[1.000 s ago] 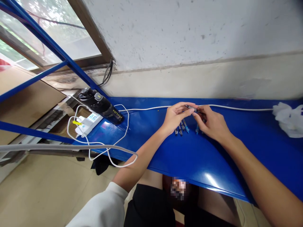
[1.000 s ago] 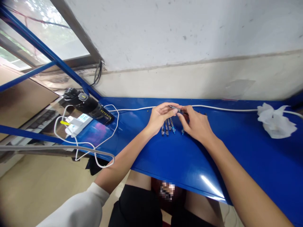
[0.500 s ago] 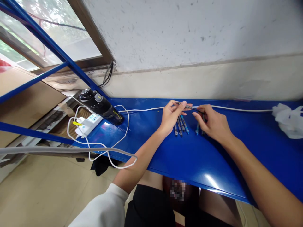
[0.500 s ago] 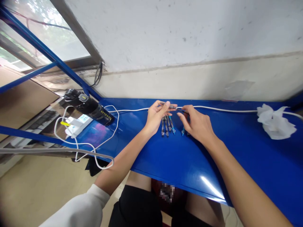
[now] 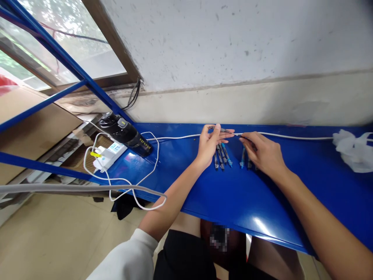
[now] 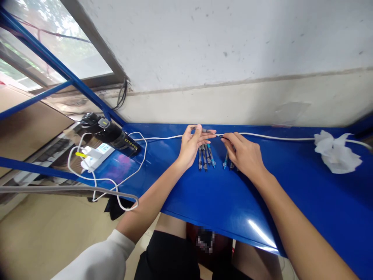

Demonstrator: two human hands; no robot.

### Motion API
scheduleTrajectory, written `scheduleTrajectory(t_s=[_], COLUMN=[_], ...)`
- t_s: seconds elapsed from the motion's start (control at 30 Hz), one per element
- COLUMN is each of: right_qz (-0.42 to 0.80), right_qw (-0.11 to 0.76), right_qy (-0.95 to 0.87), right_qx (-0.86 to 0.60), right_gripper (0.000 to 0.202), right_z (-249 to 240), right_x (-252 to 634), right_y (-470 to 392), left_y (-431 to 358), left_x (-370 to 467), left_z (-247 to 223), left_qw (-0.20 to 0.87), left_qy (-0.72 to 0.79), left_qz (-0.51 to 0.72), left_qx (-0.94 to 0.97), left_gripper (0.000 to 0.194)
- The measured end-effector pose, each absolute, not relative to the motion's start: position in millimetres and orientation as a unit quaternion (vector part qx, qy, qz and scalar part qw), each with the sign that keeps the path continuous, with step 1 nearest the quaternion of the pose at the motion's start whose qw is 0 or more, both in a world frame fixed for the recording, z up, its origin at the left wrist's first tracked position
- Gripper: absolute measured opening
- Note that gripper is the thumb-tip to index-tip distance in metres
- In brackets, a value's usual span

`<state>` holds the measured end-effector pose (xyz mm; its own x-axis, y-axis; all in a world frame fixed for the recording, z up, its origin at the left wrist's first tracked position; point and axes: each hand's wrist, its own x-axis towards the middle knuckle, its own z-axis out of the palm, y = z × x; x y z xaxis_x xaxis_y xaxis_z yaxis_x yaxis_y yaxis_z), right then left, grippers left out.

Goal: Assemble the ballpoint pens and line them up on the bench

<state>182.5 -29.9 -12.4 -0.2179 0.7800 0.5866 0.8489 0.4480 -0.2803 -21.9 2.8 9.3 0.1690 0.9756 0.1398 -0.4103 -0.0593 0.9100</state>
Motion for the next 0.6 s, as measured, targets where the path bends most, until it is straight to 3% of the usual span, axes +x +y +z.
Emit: scheduleTrajectory(t_s=[0.6], right_qz=[0.022], right_qw=[0.370], right_qy=[-0.775], right_qx=[-0.512], right_gripper=[0.028], right_z=[-18], right_x=[178], right_y=[-30], left_y=[1], left_x=[-16], left_z=[-1], left_qw=[0.619], left_qy=[0.318], left_qz=[0.509], left_qx=[0.506], left_gripper=[0.044])
